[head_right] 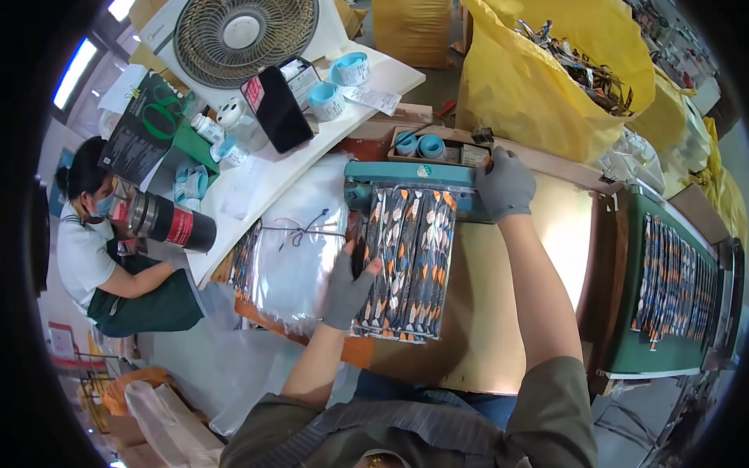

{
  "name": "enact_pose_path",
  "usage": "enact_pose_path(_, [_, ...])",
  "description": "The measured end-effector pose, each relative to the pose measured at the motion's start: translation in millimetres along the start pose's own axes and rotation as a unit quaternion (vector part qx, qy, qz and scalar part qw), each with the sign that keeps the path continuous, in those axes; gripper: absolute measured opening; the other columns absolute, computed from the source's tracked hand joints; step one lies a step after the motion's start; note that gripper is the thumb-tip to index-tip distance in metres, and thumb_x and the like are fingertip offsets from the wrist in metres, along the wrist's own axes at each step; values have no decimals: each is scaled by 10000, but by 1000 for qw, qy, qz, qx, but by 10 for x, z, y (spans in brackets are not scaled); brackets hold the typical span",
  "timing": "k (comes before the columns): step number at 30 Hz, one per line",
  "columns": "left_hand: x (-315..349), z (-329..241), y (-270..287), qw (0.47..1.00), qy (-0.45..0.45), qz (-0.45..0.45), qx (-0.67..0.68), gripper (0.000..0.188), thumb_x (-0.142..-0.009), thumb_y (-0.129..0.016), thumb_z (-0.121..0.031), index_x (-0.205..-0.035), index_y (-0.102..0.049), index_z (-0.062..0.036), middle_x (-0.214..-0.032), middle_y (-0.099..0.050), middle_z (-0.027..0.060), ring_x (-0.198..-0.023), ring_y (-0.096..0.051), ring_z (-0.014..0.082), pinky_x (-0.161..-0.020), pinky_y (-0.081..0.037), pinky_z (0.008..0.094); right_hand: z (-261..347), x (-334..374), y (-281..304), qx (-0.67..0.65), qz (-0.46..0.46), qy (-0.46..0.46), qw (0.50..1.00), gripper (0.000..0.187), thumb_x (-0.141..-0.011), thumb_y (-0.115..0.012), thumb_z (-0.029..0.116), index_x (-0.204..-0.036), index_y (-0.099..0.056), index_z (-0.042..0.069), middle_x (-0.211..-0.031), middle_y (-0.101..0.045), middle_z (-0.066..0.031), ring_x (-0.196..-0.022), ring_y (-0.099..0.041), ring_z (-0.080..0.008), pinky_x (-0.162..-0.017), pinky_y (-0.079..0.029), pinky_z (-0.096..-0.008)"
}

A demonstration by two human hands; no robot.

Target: Packing small items into plastic bags and sealing them using a heat sealing machine.

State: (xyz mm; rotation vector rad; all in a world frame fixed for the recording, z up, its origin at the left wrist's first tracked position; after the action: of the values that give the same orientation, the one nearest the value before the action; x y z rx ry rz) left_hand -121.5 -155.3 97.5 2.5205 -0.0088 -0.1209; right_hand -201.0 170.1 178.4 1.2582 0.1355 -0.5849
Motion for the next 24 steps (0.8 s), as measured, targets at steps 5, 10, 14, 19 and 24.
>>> enact_pose_path(5, [65, 170, -139, 998, 55, 11, 27, 690, -850, -627, -404, -1293, -410, 79, -1193, -548, 236, -1109, -538, 301, -938, -408, 348, -152, 61, 31, -14, 15, -44, 999, 308, -840, -545, 362, -849, -554, 54, -869, -613, -167, -785, -604, -371, -680, -479, -457])
enact_pose_path(10, [193, 274, 21, 995, 94, -16, -39, 569, -867, -588, -433, -1215, -528, 13, -1076, -620, 164, -1009, -588, 214, -864, -454, 308, -291, 870, -196, -153, 49, -136, 978, 833, -691, -655, 666, -1118, -451, -20, -1062, -548, -246, -960, -576, -386, -832, -456, -420])
enact_pose_path(14, [527, 750, -201, 894, 311, 119, 300, 497, -844, -628, -402, -1148, -590, -10, -988, -653, 79, -873, -617, 125, -751, -498, 280, 666, 2332, -639, -523, 288, -176, 783, 610, -711, -781, 272, -1182, -501, 3, -1002, -618, -90, -913, -598, -195, -804, -484, -330])
enact_pose_path(19, [1171, 54, 262, 911, 97, 136, 376, 414, -764, -725, -273, -1069, -632, -9, -978, -636, 43, -918, -575, 138, -828, -455, 276, 1090, 3342, -63, -705, 494, -182, 475, 571, -743, -705, 236, -1224, -482, 27, -1113, -583, -124, -1010, -595, -234, -879, -498, -378])
enact_pose_path(24, [1967, 243, 1664, 949, 125, 17, 289, 461, -761, -727, -354, -1056, -624, -15, -1038, -624, 95, -1017, -549, 183, -928, -389, 291, 1522, 3833, -235, -683, 551, -205, 433, 546, -699, -645, 220, -1183, -523, -2, -1058, -620, -124, -940, -619, -261, -848, -507, -363])
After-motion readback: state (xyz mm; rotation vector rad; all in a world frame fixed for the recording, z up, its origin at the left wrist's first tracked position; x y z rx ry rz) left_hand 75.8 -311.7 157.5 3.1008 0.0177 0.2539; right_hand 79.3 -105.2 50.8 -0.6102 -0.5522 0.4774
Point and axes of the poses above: each hand's wrist, its own x-axis away from the middle knuckle, its own y-axis out of the back of the hand, z = x × y, the point moved 10 cm from there along -x, towards the middle knuckle
